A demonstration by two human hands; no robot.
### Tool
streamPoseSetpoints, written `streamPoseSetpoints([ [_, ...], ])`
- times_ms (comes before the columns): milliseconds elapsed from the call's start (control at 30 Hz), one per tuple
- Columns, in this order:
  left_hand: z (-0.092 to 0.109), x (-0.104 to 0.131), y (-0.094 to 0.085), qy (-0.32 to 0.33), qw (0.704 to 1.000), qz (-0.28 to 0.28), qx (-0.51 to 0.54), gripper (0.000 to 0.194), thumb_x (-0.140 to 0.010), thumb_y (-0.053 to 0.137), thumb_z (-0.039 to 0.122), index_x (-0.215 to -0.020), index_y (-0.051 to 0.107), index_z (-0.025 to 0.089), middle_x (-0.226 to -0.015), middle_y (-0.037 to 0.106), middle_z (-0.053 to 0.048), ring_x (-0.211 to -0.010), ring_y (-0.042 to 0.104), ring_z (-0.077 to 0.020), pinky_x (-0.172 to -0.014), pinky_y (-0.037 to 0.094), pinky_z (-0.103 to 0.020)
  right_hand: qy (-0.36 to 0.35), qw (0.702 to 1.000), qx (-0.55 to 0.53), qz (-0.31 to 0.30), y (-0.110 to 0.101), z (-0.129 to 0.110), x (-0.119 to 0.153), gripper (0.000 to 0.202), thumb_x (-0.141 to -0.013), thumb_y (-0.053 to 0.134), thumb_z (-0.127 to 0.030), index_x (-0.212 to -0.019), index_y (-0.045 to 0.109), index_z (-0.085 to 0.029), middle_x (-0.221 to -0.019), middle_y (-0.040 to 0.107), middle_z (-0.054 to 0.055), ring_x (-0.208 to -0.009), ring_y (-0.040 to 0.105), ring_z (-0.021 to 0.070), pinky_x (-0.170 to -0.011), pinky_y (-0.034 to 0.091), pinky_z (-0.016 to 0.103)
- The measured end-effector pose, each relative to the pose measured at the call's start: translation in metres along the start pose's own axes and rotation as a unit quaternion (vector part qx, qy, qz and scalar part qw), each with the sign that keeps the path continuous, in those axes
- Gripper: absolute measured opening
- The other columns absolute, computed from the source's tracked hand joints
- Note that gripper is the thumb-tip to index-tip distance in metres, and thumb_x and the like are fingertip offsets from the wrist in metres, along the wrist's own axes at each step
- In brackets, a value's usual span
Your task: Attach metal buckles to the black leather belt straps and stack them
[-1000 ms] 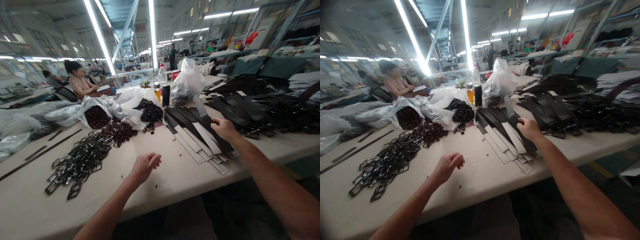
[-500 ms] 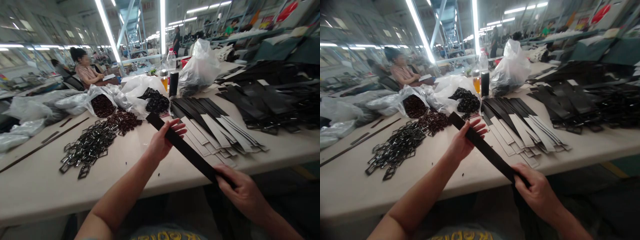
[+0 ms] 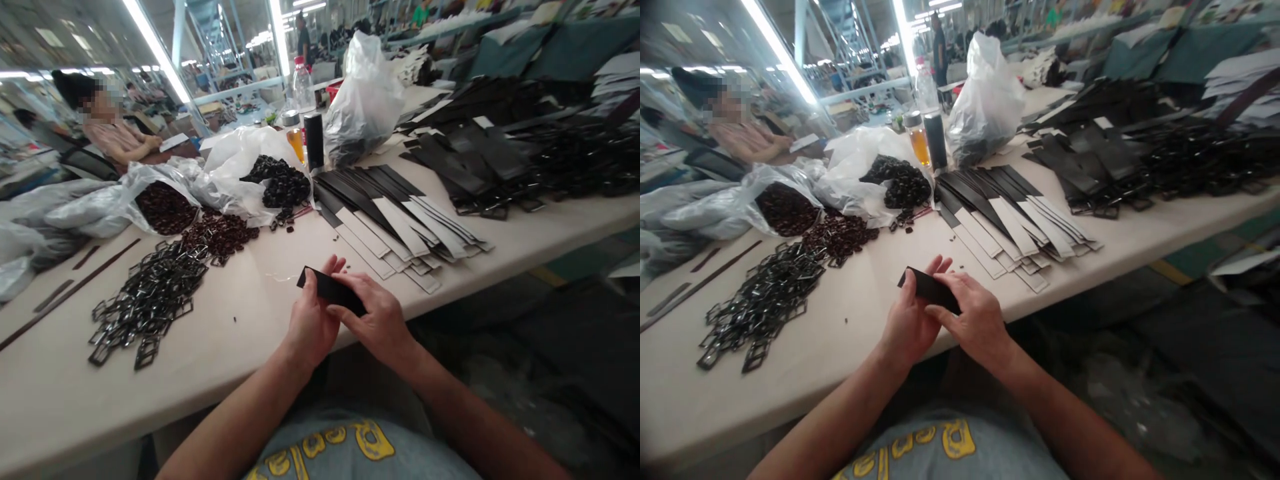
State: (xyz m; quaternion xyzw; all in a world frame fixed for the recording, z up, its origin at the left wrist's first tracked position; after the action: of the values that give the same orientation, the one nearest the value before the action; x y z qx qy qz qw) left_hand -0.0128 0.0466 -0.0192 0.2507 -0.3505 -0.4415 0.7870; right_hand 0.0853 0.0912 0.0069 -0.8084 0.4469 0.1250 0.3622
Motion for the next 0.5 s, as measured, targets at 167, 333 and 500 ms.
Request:
streamPoseSetpoints([
  [167, 0.003, 0.003, -0.004, 0.011, 1.000, -0.008, -0.024, 0.048, -0.102, 0.036, 0.051, -0.126, 0.066, 0.022, -0.152, 0.052, -0.007, -0.141, 0.047, -0.0244, -0.117, 0.038, -0.038, 0.039, 0.998, -0.044, 0.026, 0.013, 0.003, -0.005, 0.031, -0.086, 0.072, -0.030, -0.116, 0.065, -0.026, -0.109, 0.071, 0.006, -0.103, 0.067, 0.0254, -0.093, 0.055, 0.041],
  [333, -0.001, 0.002, -0.007, 0.021, 0.997, -0.023, -0.065, 0.049, -0.100, 0.041, 0.052, -0.128, 0.065, 0.020, -0.151, 0.052, -0.009, -0.143, 0.043, -0.0245, -0.118, 0.036, -0.038, 0.045, 0.998, -0.038, 0.005, 0.009, 0.004, -0.006, 0.024, -0.083, 0.073, -0.024, -0.106, 0.067, -0.024, -0.101, 0.072, 0.005, -0.097, 0.068, 0.0247, -0.089, 0.054, 0.040],
  [500, 0.020, 0.002, -0.013, 0.132, 0.967, -0.065, -0.208, 0.057, -0.090, 0.063, 0.053, -0.142, 0.051, 0.033, -0.157, 0.044, -0.007, -0.137, 0.050, -0.0282, -0.114, 0.040, -0.045, 0.046, 0.999, -0.012, 0.012, 0.004, 0.007, -0.008, 0.002, -0.089, 0.068, -0.025, -0.089, 0.067, -0.024, -0.085, 0.070, 0.002, -0.080, 0.067, 0.0196, -0.074, 0.051, 0.031],
])
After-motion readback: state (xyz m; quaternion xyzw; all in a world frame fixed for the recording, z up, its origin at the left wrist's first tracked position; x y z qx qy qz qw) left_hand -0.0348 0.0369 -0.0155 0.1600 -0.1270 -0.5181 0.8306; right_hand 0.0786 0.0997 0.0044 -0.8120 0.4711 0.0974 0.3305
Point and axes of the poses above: each hand's wrist, its own x-axis away from the middle knuckle, its own y-axis out of the palm, z = x × y, the point moved 6 cm from there along -x, towards the middle knuckle
